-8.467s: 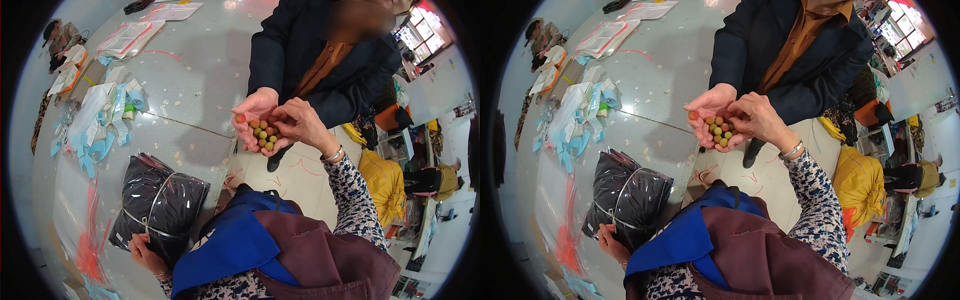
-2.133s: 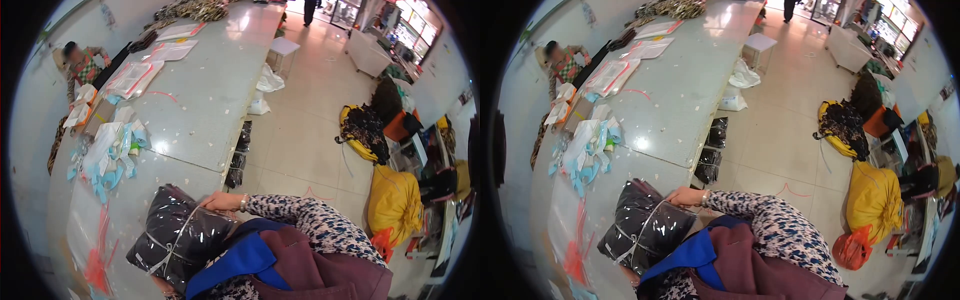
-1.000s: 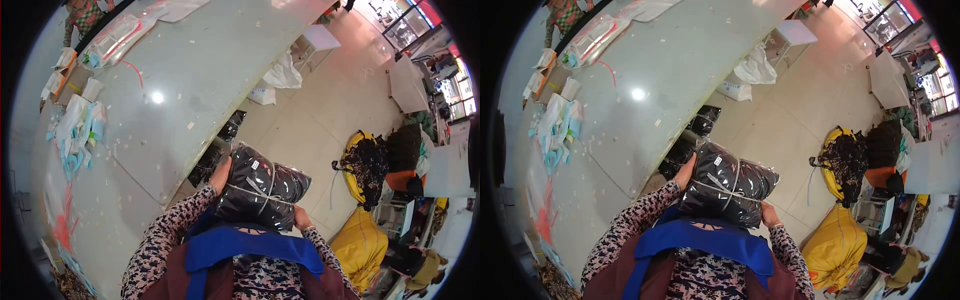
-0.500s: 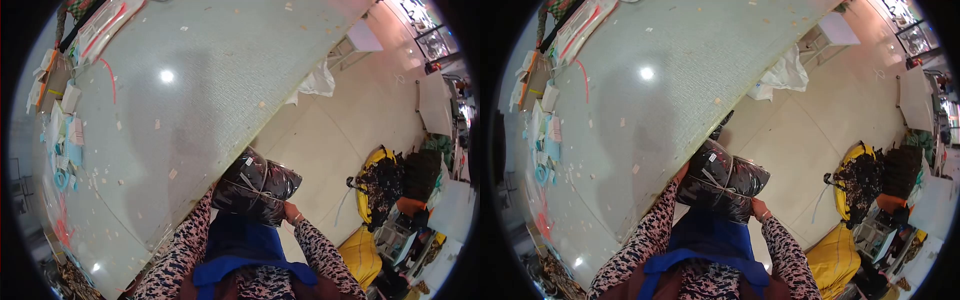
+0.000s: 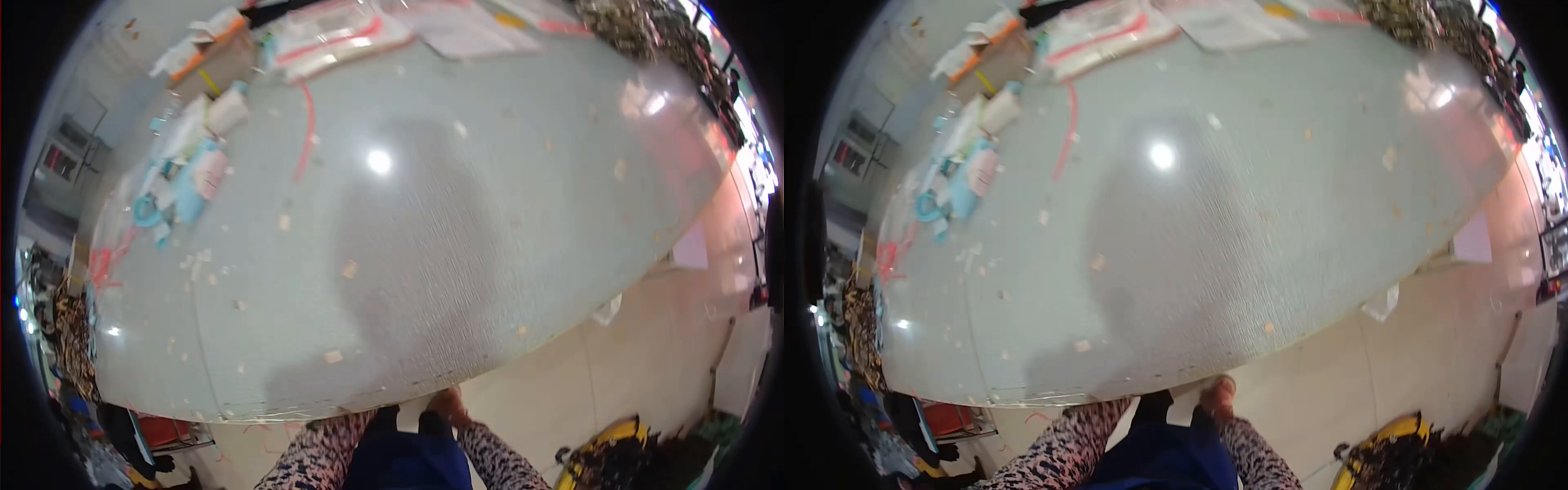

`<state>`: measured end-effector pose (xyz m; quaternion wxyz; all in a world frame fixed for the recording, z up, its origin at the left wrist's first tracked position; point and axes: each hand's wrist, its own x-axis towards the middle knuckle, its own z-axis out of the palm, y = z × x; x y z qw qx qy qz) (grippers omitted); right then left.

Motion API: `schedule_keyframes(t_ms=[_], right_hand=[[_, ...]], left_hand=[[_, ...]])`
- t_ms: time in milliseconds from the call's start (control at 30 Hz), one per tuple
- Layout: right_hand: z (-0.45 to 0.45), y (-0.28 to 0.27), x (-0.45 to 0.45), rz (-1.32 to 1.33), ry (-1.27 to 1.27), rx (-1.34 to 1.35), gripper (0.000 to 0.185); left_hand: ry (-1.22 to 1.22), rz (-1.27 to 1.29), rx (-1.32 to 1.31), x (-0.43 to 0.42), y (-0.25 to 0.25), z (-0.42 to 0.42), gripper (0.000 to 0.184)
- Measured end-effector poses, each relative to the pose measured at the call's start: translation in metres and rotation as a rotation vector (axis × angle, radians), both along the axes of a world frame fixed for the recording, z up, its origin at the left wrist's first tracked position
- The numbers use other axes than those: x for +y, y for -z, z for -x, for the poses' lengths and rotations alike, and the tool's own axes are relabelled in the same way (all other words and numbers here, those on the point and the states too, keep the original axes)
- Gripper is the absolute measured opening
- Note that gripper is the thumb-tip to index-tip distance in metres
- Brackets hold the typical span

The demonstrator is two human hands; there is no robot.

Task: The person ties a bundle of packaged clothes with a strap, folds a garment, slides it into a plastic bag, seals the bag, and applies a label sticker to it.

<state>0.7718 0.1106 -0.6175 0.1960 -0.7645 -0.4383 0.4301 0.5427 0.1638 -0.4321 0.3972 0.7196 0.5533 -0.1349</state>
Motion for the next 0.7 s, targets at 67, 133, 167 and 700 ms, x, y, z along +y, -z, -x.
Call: schedule_keyframes(t_ms=[67, 133, 167, 700], right_hand=[[0.012, -0.022, -0.008, -0.104, 0.062, 0.066, 0.028], [-0.013, -0.106, 0.018, 0.303, -0.281, 0.543, 0.027], [-0.021, -0.15, 0.025, 0.472, -0.383, 0.685, 0.027], [-0.069, -0.313, 0.06, -0.236, -1.346, 0.405, 0.012]], left_hand=[[0.032, 0.107, -0.068, -0.003, -0.005, -0.026, 0.043], [0.016, 0.167, -0.191, -0.023, -0.017, -0.04, 0.042], [-0.094, 0.096, -0.423, -0.071, -0.019, -0.04, 0.038], [-0.405, -0.341, -0.333, -0.153, -0.255, -0.002, 0.047]])
